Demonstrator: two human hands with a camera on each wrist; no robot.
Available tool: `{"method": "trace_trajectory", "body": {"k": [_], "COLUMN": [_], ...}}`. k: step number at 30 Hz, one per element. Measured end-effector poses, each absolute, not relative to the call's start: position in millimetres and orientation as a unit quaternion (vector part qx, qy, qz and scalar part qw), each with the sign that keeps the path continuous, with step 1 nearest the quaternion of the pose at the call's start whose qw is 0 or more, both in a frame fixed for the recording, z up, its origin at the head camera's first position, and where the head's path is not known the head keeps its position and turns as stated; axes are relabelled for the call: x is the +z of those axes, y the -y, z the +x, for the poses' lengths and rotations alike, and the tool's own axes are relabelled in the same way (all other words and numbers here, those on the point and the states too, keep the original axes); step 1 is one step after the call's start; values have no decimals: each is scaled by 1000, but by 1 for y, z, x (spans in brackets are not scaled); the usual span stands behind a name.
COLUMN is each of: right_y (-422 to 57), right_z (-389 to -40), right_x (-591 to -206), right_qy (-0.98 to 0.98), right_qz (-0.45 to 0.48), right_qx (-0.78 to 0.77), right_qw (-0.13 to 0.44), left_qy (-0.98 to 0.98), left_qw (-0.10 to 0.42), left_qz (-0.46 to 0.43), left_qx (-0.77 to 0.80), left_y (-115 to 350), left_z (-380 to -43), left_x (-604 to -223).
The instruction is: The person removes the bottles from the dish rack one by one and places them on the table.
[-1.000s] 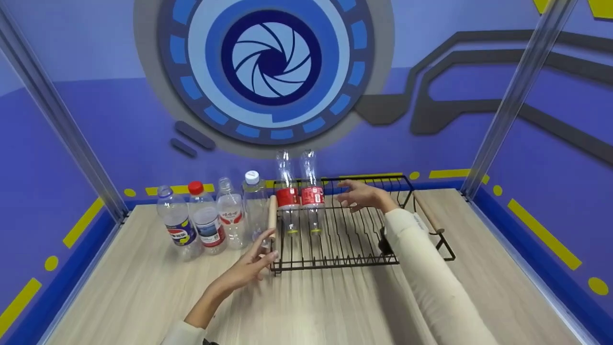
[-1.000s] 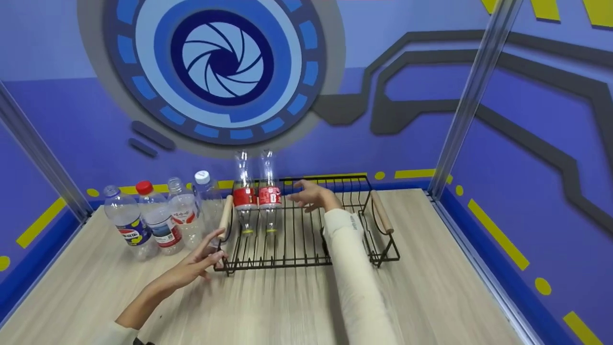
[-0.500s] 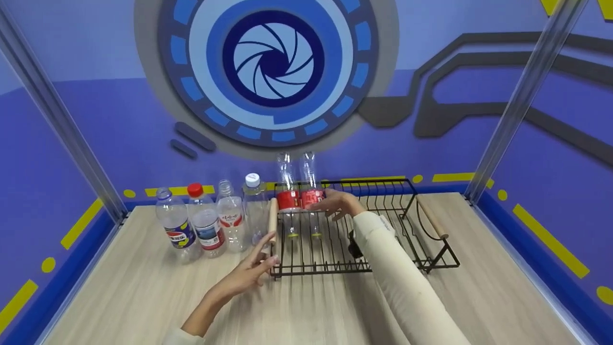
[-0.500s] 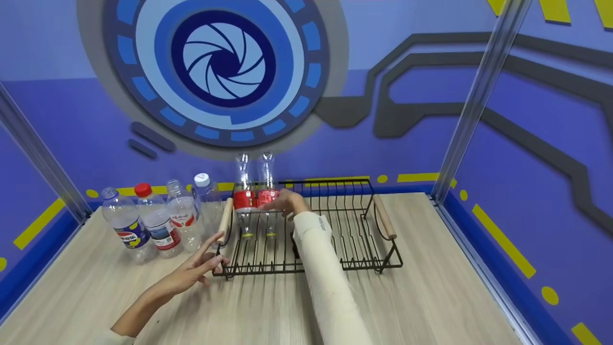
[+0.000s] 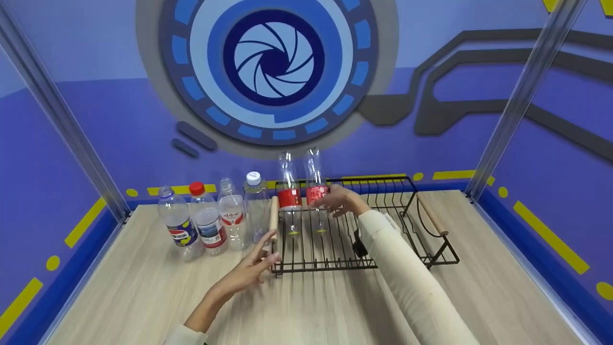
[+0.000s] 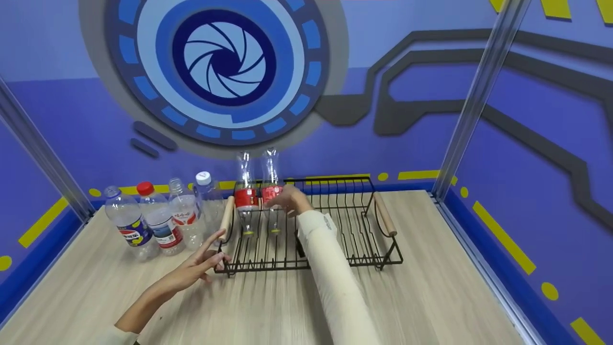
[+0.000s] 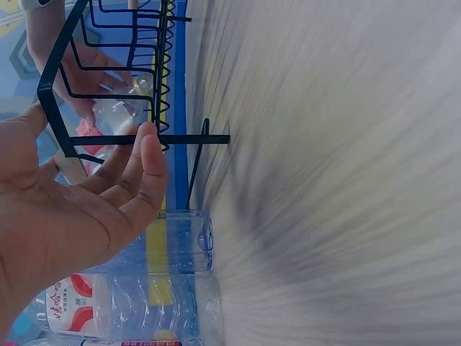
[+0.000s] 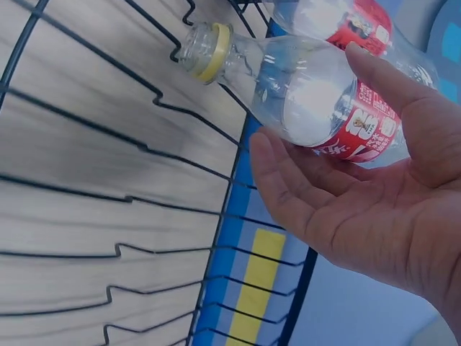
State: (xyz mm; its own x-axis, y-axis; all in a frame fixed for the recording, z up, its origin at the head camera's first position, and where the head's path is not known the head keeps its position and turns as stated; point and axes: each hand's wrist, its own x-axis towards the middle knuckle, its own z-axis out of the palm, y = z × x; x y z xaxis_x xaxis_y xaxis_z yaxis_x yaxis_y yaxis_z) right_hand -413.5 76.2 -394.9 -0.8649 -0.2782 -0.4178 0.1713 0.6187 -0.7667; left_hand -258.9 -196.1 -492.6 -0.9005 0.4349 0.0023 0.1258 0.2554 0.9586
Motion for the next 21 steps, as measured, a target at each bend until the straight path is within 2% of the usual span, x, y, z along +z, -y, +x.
{"method": "trace_trajectory", "body": {"k": [13, 21], "right_y": [-124, -162], "right_z": [-402, -393], "right_x": [-361, -358], "right_qy": [-869, -855], "right_qz": [-87, -132], "right_qx": [-412, -420], "right_qw": [259, 276], "left_qy": [-788, -791], "left_qw": [132, 129], "left_qz": [167, 161], "left_qx": [577, 576], "left_y": [195, 193], "left_z": [-261, -258], "left_x": [-489, -492]}}
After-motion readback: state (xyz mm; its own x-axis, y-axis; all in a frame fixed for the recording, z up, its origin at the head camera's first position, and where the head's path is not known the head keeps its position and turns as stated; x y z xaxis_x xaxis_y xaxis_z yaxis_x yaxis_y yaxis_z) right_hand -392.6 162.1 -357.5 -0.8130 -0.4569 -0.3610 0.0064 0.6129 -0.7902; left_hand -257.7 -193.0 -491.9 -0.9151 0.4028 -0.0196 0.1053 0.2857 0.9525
